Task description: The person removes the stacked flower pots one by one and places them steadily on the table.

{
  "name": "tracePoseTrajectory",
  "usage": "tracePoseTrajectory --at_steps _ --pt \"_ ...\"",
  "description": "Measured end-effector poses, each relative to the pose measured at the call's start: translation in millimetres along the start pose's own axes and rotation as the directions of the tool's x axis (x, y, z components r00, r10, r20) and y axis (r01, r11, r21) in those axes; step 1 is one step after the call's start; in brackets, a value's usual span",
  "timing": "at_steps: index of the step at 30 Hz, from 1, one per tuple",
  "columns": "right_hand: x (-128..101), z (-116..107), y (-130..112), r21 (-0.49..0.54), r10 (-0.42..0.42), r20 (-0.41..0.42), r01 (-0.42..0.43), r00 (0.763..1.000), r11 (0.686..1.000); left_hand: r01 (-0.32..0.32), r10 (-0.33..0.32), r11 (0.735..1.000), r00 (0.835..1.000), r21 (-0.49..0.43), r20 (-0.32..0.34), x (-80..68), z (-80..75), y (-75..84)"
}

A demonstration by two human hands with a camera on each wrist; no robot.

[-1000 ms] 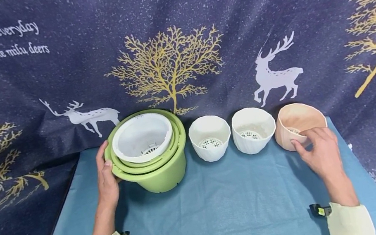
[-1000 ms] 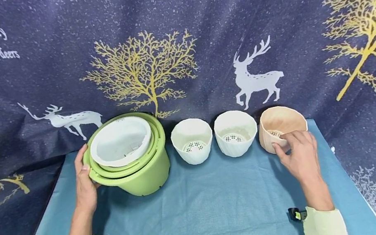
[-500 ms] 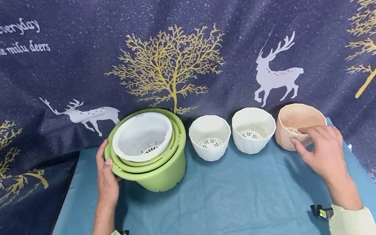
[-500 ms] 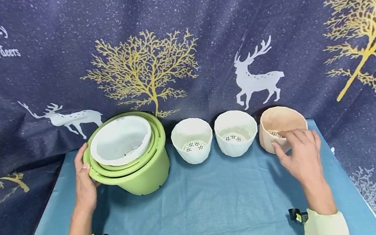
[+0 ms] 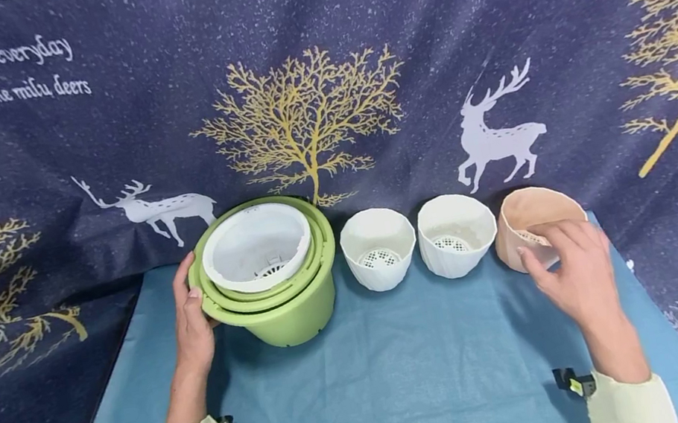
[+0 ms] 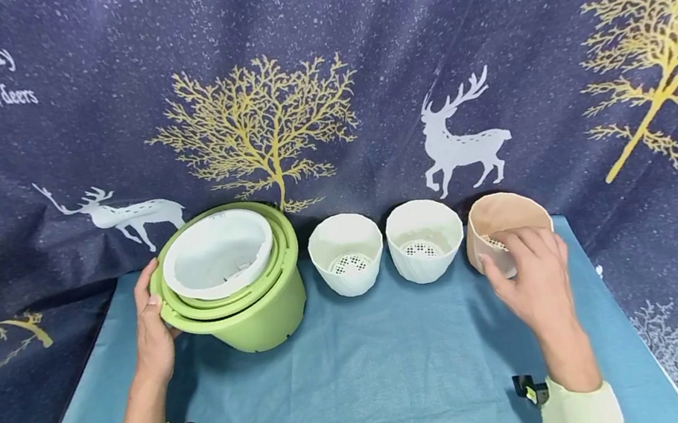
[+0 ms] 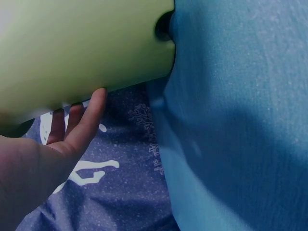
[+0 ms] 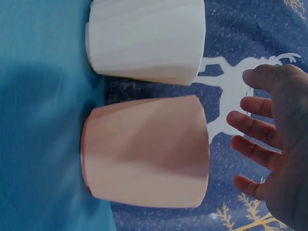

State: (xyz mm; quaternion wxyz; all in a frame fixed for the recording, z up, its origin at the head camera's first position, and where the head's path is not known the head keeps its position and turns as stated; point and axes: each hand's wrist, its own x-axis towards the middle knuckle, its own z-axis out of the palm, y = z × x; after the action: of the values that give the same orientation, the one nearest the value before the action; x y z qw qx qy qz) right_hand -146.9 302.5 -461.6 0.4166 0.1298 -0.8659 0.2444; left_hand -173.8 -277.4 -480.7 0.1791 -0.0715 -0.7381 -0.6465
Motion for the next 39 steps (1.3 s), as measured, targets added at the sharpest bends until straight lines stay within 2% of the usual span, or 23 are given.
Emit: tracePoseTrajectory --at_steps 11,29,39 --pt "7.8 9.4 -21.7 0.061 -0.039 0.009 0.039 0.999 0.997 0.021 -0.021 1.0 1.0 0.016 -0.012 -2.6 1.0 2.5" --pt "21.6 27.7 -57.6 0.157 -0.076 0.027 0.071 0.997 0.985 0.018 -0.018 1.0 1.0 0.009 0.0 -3.0 0.1 2.6" --pt "25.9 43.0 -76.5 0.21 -0.137 0.028 0.128 0.99 0.969 0.015 -0.015 1.0 1.0 0.008 -0.006 -1.8 0.6 3.2"
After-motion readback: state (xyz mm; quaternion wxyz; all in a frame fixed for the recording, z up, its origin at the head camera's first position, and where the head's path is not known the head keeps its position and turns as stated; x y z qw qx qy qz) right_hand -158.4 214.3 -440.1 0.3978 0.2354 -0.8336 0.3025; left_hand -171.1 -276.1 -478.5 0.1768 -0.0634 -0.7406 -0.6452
